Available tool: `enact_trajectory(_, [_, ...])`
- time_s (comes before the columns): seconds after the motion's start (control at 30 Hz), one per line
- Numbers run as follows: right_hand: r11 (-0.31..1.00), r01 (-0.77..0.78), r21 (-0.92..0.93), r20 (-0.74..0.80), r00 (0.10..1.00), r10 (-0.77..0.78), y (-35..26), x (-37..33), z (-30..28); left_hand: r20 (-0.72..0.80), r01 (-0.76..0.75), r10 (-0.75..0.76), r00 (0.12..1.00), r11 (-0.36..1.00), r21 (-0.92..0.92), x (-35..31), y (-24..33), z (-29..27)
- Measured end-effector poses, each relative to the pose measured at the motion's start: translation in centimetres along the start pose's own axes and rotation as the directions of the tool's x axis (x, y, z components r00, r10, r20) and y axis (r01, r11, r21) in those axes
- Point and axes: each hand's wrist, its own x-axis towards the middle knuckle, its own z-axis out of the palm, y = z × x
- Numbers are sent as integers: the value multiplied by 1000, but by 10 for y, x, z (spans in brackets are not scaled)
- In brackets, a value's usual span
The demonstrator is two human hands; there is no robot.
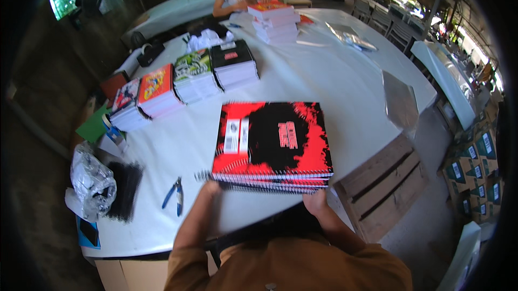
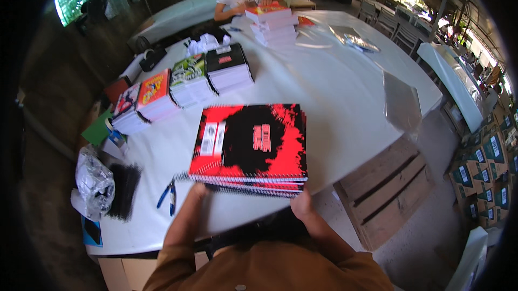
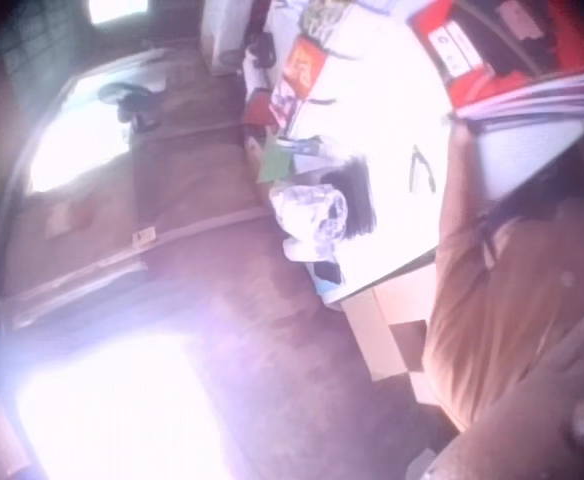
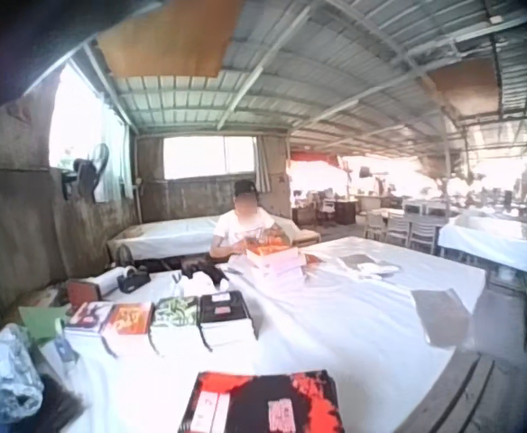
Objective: The person uses blue-handled pliers to trim excess wire coils from the spines of stacks of notebooks, removing the wire scraps by hand, and then organizes the notebooks on a table.
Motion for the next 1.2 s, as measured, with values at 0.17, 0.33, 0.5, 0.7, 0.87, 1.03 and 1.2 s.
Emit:
enact_trajectory(0.17, [958, 158, -240, -282, 933, -224, 45, -1, -32, -296, 10, 128, 947, 905, 424, 8, -47, -88])
enact_trajectory(0.33, [481, 709, -516, 168, 634, -755, -62, 12, 81, -648, -605, 687, 329, 680, 413, -15, 71, 54])
enact_trajectory(0.5, [417, 673, -611, 225, 653, -723, -60, 18, 96, -607, -538, 790, 82, 548, 641, 4, 96, 103])
enact_trajectory(0.7, [332, 643, -690, 217, 621, -753, -53, 18, 95, -561, -425, 814, 150, 565, 707, -9, 95, 87])
enact_trajectory(0.87, [165, 686, -708, 321, 522, -790, -113, 19, 95, -477, 399, 860, 182, 379, 835, -85, 68, 35])
enact_trajectory(1.03, [181, 826, -534, 751, 562, -347, -163, 42, 208, -725, 886, 624, 291, 110, 450, -137, -55, 0])
enact_trajectory(1.2, [2, 920, -392, 842, 358, 404, -112, 85, 293, -778, 643, 586, 226, 510, 571, -141, -45, 11])
